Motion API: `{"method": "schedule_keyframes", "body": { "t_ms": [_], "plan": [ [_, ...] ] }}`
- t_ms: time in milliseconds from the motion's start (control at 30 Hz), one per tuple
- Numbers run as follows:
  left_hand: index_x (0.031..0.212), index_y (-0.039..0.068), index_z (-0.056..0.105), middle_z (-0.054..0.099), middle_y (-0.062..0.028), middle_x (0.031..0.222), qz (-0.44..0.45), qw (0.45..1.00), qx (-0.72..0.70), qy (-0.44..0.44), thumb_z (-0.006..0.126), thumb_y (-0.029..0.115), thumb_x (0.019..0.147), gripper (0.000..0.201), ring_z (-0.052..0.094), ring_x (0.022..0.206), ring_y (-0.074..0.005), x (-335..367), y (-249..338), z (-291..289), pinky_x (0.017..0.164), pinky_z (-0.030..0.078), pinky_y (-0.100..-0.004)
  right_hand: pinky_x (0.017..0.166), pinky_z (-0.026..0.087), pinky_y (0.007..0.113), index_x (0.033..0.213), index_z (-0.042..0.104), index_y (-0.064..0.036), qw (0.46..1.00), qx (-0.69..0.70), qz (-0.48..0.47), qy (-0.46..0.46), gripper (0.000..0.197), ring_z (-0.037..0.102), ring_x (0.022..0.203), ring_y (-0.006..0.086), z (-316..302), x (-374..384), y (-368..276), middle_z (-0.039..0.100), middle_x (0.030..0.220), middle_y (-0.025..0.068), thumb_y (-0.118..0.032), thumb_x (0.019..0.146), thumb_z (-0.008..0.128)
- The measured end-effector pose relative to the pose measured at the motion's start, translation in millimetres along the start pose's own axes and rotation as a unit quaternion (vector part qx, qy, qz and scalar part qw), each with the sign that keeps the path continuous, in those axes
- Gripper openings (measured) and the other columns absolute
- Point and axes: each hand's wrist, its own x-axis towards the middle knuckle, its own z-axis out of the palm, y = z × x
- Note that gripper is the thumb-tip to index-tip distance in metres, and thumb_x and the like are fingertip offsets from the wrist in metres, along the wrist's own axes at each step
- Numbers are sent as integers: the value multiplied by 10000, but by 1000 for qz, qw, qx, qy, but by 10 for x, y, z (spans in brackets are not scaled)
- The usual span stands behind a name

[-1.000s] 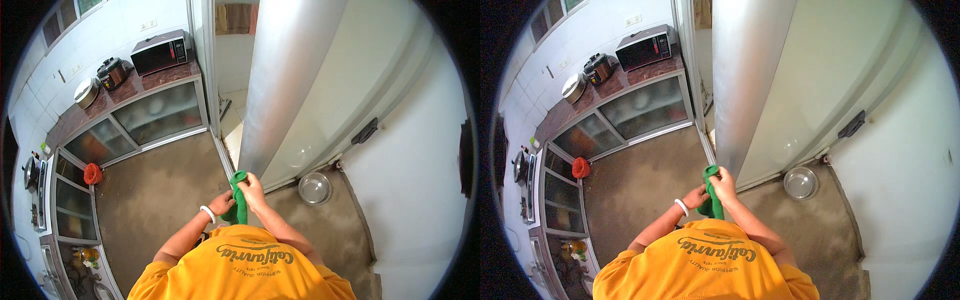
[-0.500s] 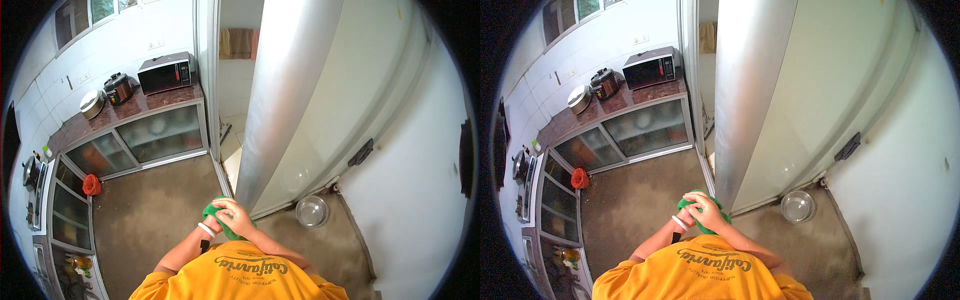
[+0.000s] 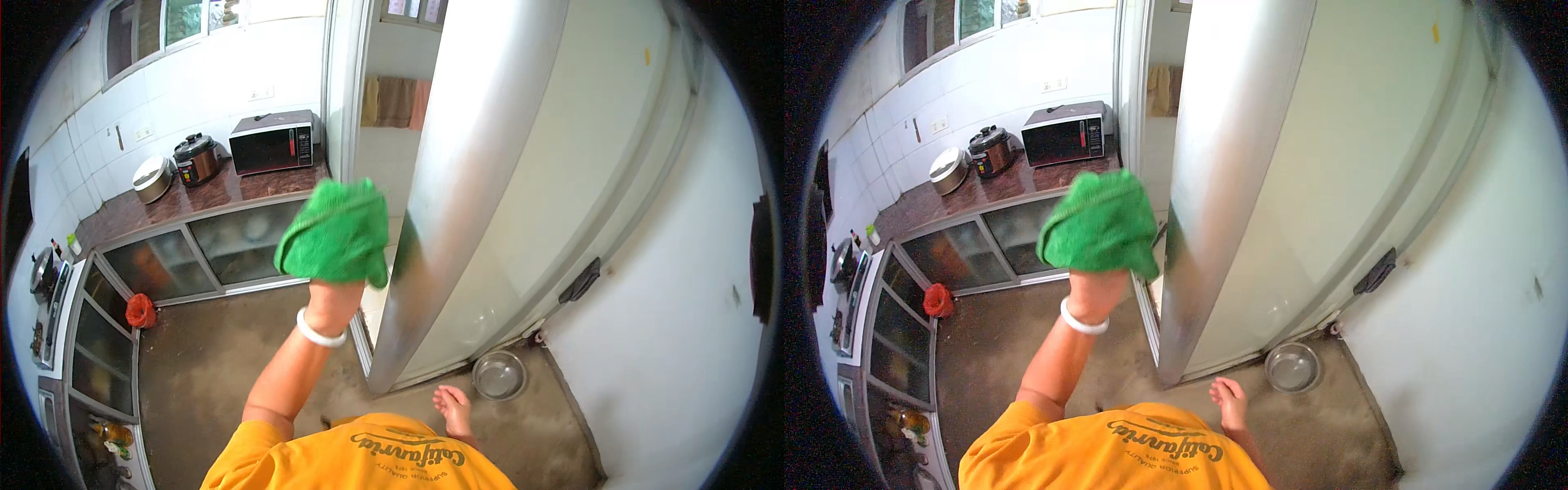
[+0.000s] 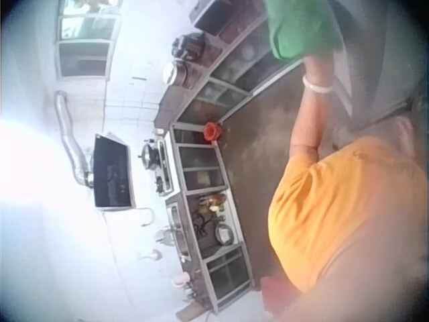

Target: Cleaning a bathroom sliding door frame and surface with a green cloth.

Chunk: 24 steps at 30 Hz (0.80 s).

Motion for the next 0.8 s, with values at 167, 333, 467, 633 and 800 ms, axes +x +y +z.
{"method": "schedule_keyframes", "body": {
  "t_ms": [167,333,467,633,800],
  "plan": [
    [1457,28,420,529,-135,1398,128,976,117,-128,596,294,956,594,557,1223,-247,568,-118,444,1026,456,-373,713,539,295,1167,616,-43,991,55,83,85,238,653,854,172,-478,-14,300,675,993,78,-181,974,626],
    [1395,-22,442,547,-116,1316,272,864,417,-77,699,166,867,617,557,1183,-248,999,-509,665,1001,452,-330,721,534,336,1205,587,-34,979,104,141,108,291,626,873,203,-618,-61,530,645,1044,114,-195,968,635],
    [1261,31,535,606,-53,1156,270,922,274,-31,642,148,930,368,598,1042,-182,1160,-753,500,913,479,-296,666,525,323,1165,592,-27,972,105,166,125,285,632,816,210,-613,-8,604,645,1010,128,-200,950,662],
    [1223,52,570,616,-10,1117,75,977,184,72,571,193,1002,262,589,969,-120,1175,-842,161,848,492,-270,607,516,319,1133,587,-23,971,90,194,105,260,634,748,219,-634,95,657,651,988,141,-170,938,676],
    [1353,54,546,555,-15,1308,133,978,149,57,512,354,1051,427,514,1161,-147,1031,-877,43,1048,395,-319,675,533,342,1168,575,-31,970,65,230,52,287,647,868,227,-556,321,685,656,1051,132,-201,953,664]
  ]
}}
